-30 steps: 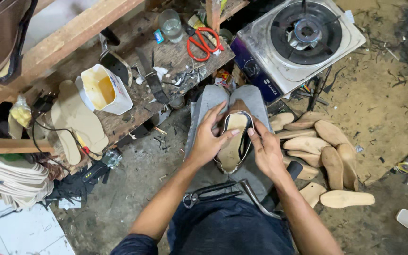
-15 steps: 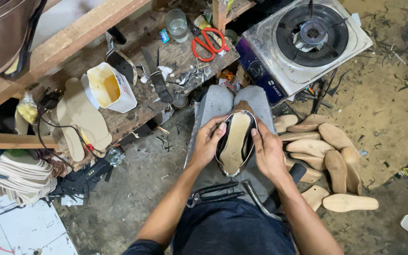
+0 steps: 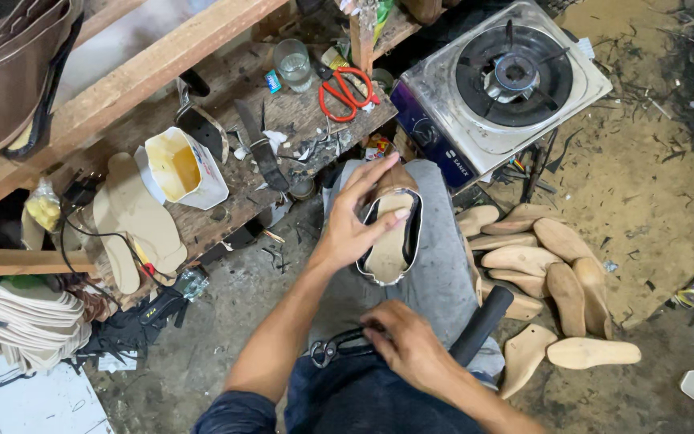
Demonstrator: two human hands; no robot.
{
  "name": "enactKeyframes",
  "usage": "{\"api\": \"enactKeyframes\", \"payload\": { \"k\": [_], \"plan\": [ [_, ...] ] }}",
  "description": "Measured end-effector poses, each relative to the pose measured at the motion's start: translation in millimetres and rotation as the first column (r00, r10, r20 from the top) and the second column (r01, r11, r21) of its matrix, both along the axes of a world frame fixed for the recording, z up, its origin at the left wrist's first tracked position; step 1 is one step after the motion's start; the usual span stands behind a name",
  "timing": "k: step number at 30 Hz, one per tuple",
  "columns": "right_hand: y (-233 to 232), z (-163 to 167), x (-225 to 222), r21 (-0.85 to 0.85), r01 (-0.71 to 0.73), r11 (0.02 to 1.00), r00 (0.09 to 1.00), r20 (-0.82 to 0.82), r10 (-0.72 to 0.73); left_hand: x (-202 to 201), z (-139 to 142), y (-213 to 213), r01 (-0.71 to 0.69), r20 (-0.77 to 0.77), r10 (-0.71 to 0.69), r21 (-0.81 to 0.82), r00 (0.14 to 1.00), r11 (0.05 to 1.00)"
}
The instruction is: The person uses a hammer and pliers to attach a heel to a metallic shoe, repeatedly tapping and adjusting the heel while seated on the floor. The person also picks up a second shoe from a shelf and continues hammering the heel attachment.
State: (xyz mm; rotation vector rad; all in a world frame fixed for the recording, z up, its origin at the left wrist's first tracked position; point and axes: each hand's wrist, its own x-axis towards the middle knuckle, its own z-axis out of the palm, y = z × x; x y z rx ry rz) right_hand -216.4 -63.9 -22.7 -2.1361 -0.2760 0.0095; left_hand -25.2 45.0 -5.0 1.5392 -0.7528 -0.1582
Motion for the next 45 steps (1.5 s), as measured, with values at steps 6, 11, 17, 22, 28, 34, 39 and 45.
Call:
{"api": "enactKeyframes", "payload": {
  "k": [6, 11, 17, 22, 28, 34, 39, 45],
  "plan": [
    [20, -19, -1, -0.109, -0.222, 0.969, 0.973, -0.093, 0.212, 13, -7, -9, -0.090, 0.043, 0.084, 0.157, 0.996, 0.983],
    [4, -16, -2, 0.000, -0.214, 0.977, 0.922, -0.330, 0.202, 10, -35, -11, -0.105, -0.146, 0.116, 0.078, 0.982, 0.991],
    [-53, -1, 8, 0.378, 0.083, 0.922, 0.905, -0.416, 0.089, 8, -34, 3, 0.012, 0.040, -0.017, 0.124, 0.999, 0.992],
    [-84, 8, 13, 0.675, 0.277, 0.684, 0.894, -0.442, 0.073, -16, -20, -4, -0.063, 0.050, 0.056, 0.161, 0.997, 0.985],
    [-99, 32, 29, 0.671, 0.445, 0.594, 0.724, -0.659, 0.202, -36, -6, -11, -0.112, 0.130, 0.093, 0.146, 0.987, 0.983],
    [-117, 79, 52, 0.578, 0.383, 0.721, 0.619, -0.740, 0.264, -57, 4, -14, -0.126, 0.158, 0.095, 0.198, 0.983, 0.972],
    [-125, 94, 57, 0.233, 0.344, 0.910, 0.609, -0.793, -0.027, -57, 4, -17, -0.136, 0.185, 0.101, 0.186, 0.977, 0.973],
    [-54, 18, 52, 0.035, 0.403, 0.915, 0.888, -0.257, -0.381, -36, -20, -17, -0.134, 0.129, 0.119, 0.120, 0.985, 0.984]
  ]
}}
